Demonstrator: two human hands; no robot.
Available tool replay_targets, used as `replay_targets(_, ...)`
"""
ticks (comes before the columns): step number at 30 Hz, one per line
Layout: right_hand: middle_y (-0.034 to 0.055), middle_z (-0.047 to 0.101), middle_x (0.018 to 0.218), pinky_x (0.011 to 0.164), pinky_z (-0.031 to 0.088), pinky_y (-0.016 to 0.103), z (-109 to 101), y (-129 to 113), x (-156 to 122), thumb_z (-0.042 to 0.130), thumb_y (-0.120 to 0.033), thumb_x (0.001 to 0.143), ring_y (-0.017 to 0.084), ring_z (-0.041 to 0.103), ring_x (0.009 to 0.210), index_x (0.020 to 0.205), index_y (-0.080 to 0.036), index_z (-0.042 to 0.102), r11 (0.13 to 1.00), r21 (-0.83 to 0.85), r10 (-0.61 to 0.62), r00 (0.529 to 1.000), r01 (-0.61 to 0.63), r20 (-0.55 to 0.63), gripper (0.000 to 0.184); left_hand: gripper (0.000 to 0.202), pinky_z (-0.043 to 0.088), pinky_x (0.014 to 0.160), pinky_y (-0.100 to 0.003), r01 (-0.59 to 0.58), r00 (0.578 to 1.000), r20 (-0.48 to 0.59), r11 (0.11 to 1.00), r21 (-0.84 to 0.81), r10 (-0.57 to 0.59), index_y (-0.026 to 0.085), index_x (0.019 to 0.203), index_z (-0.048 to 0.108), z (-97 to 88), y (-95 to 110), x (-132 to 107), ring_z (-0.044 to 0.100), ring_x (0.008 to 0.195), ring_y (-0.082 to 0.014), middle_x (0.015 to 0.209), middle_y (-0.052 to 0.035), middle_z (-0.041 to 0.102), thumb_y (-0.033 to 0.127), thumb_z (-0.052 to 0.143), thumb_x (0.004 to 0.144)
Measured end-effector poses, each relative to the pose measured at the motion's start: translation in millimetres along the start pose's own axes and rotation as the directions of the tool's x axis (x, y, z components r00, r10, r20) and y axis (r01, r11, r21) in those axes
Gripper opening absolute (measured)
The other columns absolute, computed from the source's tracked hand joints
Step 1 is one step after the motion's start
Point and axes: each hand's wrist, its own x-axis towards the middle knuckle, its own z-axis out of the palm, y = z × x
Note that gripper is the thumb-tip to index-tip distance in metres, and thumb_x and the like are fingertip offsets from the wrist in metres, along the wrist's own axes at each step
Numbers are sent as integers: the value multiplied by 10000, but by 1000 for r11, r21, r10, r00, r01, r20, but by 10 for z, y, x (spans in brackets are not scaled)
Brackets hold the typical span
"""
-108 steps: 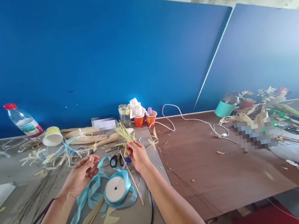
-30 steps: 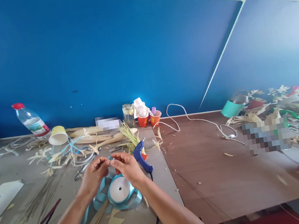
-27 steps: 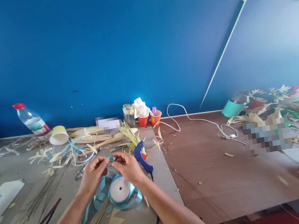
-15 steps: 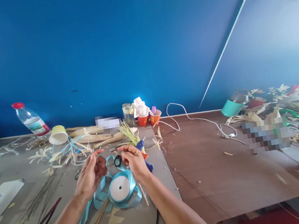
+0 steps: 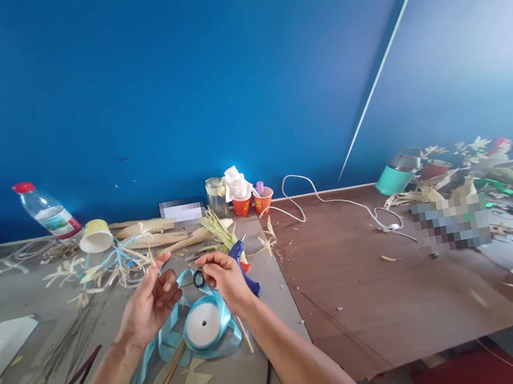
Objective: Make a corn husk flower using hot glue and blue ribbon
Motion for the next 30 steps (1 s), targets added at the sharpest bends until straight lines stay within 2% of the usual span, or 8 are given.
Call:
replay_targets(4, -49, 482, 503, 453, 209, 201, -2, 4, -4, 583, -180, 626, 47, 335, 444, 734, -142, 635, 1000, 4, 12, 1000, -12, 22, 126, 266, 358, 463, -174, -43, 995, -86, 998, 53, 48, 177, 1018, 624, -61, -26, 43, 332, 415, -33, 545, 57, 469, 294, 646, 780)
replay_targets(8, -50, 476, 509, 452, 205, 198, 14, -13, -14, 574, -174, 640, 42, 332, 444, 733, -141, 633, 1000, 7, -2, 999, 2, 39, 115, 272, 390, 498, -197, -15, 992, -123, 993, 116, 30, 153, 936, 662, -109, -64, 89, 438, 480, -45, 697, 6, 583, 256, 722, 692)
replay_targets(16, -54, 461, 503, 446, 203, 197, 69, -59, -61, 552, -190, 637, 44, 337, 439, 721, -149, 621, 997, -72, 8, 999, -5, 47, 117, 236, 333, 476, -190, 1, 996, -87, 955, 297, 26, 142, 860, 686, -137, -151, 94, 434, 513, -63, 670, -8, 583, 310, 714, 697)
replay_targets(20, -50, 468, 508, 449, 203, 201, 67, -52, -57, 544, -191, 629, 46, 332, 442, 722, -145, 617, 996, -89, 10, 999, -6, 46, 127, 252, 293, 453, -188, -13, 993, -108, 960, 278, 45, 131, 846, 702, -114, -139, 78, 383, 499, -56, 620, 5, 535, 314, 732, 674)
replay_targets(23, -54, 449, 486, 449, 193, 206, 63, -46, -55, 539, -195, 626, 47, 323, 436, 716, -143, 615, 996, -90, 19, 999, -14, 50, 129, 269, 312, 472, -201, -31, 995, -87, 970, 241, 54, 129, 833, 704, -106, -133, 65, 373, 496, -61, 578, 15, 499, 362, 703, 700)
replay_targets(30, -58, 459, 481, 457, 197, 215, 78, -87, -75, 543, -185, 627, 45, 325, 433, 708, -146, 620, 997, -78, 14, 998, -8, 66, 119, 244, 329, 495, -199, -25, 997, -62, 951, 309, 47, 137, 765, 677, -141, -155, 74, 400, 521, -74, 546, 26, 472, 377, 686, 720)
